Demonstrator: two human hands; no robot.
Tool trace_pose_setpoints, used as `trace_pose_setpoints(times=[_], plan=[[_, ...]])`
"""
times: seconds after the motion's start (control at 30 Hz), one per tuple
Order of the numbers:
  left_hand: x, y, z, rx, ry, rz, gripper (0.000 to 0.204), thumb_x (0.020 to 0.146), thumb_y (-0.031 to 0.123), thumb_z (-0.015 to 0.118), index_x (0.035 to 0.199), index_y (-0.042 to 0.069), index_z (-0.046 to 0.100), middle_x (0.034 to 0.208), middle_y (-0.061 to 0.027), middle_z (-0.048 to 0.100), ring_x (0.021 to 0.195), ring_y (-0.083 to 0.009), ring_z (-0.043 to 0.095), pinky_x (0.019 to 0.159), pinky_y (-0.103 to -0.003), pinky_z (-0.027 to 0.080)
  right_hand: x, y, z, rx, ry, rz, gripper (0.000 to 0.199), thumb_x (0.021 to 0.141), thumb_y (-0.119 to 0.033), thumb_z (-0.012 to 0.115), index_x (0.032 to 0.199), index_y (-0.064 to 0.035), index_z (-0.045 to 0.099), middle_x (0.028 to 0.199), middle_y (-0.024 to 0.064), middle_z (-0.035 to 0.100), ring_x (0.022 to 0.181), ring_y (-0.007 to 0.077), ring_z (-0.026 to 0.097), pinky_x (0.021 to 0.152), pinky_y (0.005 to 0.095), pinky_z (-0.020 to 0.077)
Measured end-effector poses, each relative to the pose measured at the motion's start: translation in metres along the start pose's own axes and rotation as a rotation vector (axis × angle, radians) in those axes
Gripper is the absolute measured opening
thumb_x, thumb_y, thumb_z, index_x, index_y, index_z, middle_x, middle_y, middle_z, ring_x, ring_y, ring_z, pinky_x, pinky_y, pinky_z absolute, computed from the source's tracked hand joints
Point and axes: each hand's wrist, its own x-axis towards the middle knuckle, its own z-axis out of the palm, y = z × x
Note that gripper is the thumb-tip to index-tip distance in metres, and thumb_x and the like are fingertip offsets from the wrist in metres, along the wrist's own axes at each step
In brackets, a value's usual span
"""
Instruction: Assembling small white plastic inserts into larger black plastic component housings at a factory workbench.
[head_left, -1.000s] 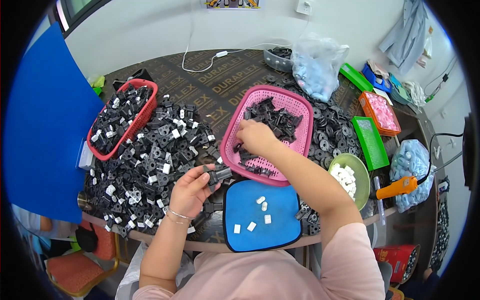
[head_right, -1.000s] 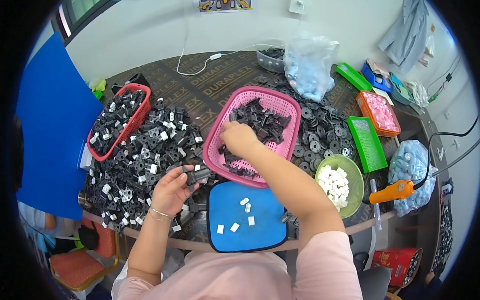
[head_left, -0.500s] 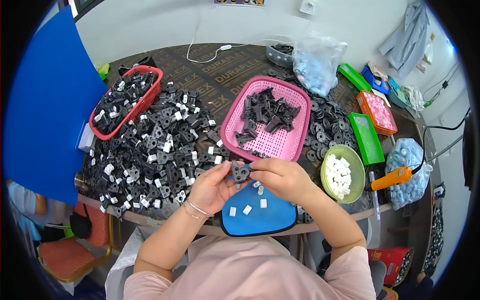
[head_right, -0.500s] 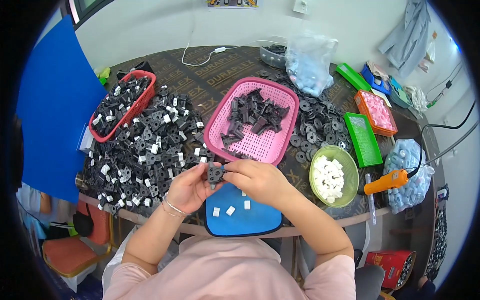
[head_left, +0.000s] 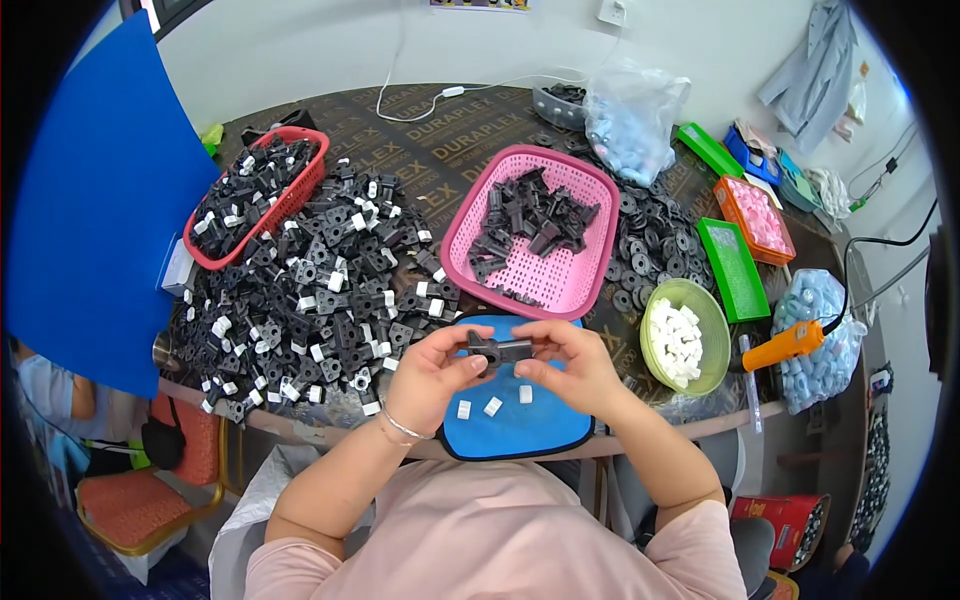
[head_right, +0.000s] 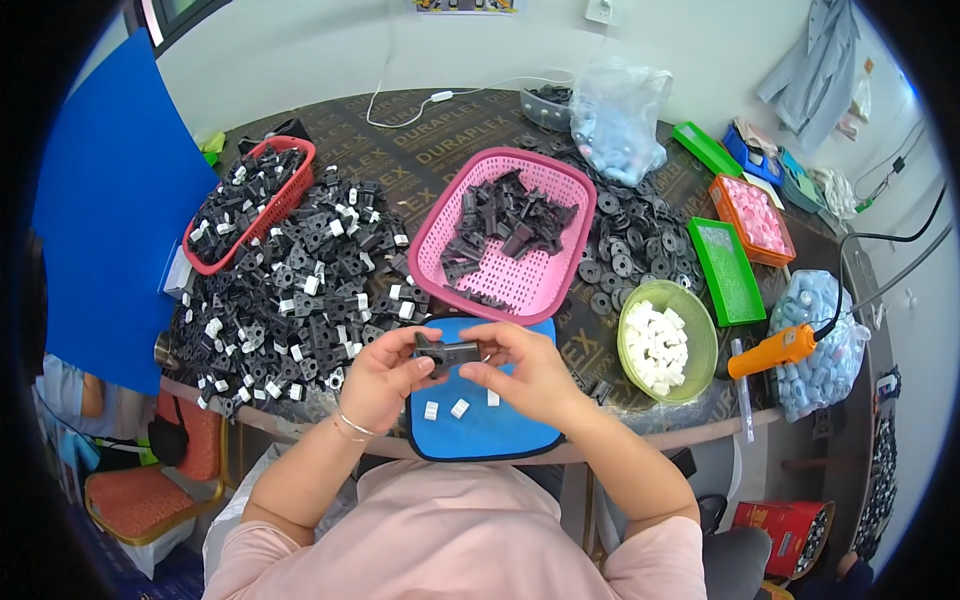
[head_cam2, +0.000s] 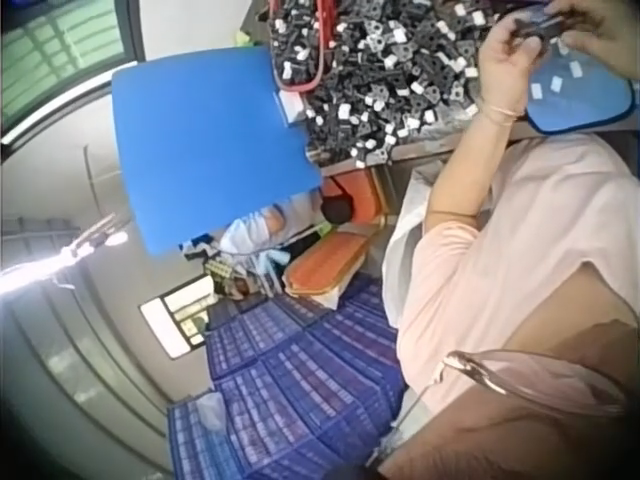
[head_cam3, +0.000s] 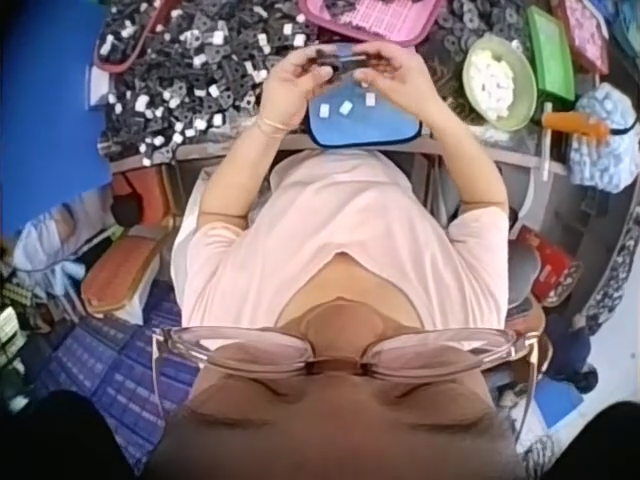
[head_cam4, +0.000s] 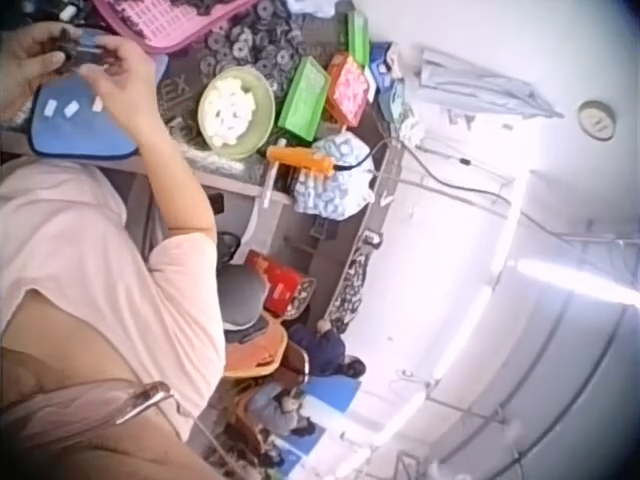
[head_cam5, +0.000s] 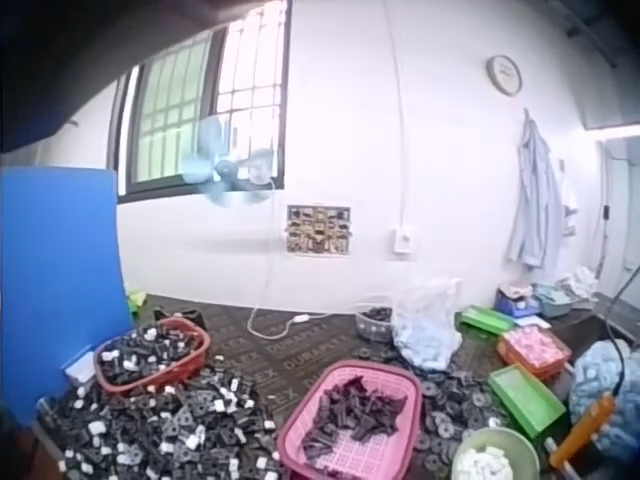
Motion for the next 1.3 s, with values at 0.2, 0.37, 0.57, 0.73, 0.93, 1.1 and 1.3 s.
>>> trace_pose_setpoints(times=[0.2,0.37,0.57,0.73,0.93,1.1,1.3], plan=[[-0.003,-0.013,-0.006,0.522,-0.030,0.298,0.030,0.080,-0.002,0.064,0.109,0.004,0.063,0.097,-0.0033,0.059,0.080,-0.0084,0.056,0.072,-0.021,0.048,-0.013,0.036,0.016,0.601,0.013,0.230,0.023,0.081,-0.002,0.067,0.103,0.0016,0.059,0.091,0.0044,0.063,0.082,0.0077,0.060,0.071,0.0213,0.0494],[0.000,-0.015,-0.002,0.564,-0.086,0.220,0.029,0.079,-0.003,0.064,0.106,0.005,0.064,0.093,-0.0018,0.055,0.074,-0.0074,0.053,0.068,-0.021,0.045,-0.025,0.043,0.013,0.599,0.017,0.331,0.025,0.080,-0.001,0.068,0.103,0.0003,0.059,0.093,0.0053,0.064,0.082,0.0093,0.060,0.071,0.0227,0.0491],[0.005,-0.020,-0.013,0.490,-0.028,0.069,0.027,0.083,-0.005,0.058,0.109,0.002,0.060,0.099,-0.0009,0.053,0.078,-0.0060,0.056,0.068,-0.019,0.044,-0.055,0.021,-0.087,-0.408,-0.060,0.476,0.041,0.072,-0.003,0.071,0.111,-0.0050,0.058,0.097,0.0093,0.061,0.087,0.0181,0.061,0.070,0.0298,0.0504],[0.014,-0.034,-0.005,0.447,-0.110,-0.048,0.028,0.084,-0.003,0.059,0.112,0.000,0.058,0.098,-0.0026,0.057,0.081,-0.0083,0.058,0.071,-0.020,0.046,-0.092,0.037,-0.068,-0.739,-0.085,0.356,0.042,0.071,-0.007,0.070,0.111,-0.0080,0.059,0.106,0.0099,0.057,0.089,0.0288,0.060,0.075,0.0363,0.0497],[0.012,-0.040,0.008,0.548,-0.175,-0.013,0.026,0.084,-0.001,0.061,0.109,0.002,0.061,0.097,-0.0016,0.052,0.078,-0.0070,0.057,0.065,-0.019,0.044,-0.089,0.056,-0.045,-0.742,-0.069,0.356,0.035,0.071,-0.007,0.069,0.105,-0.0088,0.060,0.111,0.0071,0.053,0.091,0.0292,0.060,0.075,0.0388,0.0499],[0.007,-0.032,-0.002,0.582,-0.104,-0.030,0.026,0.084,-0.001,0.060,0.109,0.001,0.060,0.097,-0.0004,0.053,0.079,-0.0058,0.055,0.068,-0.019,0.043,-0.087,0.057,-0.052,-0.842,-0.089,0.390,0.036,0.071,-0.004,0.067,0.105,-0.0098,0.061,0.106,0.0067,0.054,0.089,0.0293,0.060,0.074,0.0393,0.0495],[0.002,-0.032,-0.007,0.599,-0.071,-0.031,0.027,0.084,-0.001,0.060,0.110,0.001,0.059,0.090,0.0009,0.058,0.077,-0.0051,0.054,0.069,-0.018,0.043,-0.073,0.030,-0.088,-0.845,0.185,0.438,0.027,0.075,-0.010,0.065,0.102,-0.0078,0.063,0.096,0.0111,0.062,0.091,0.0304,0.060,0.079,0.0378,0.0487]])
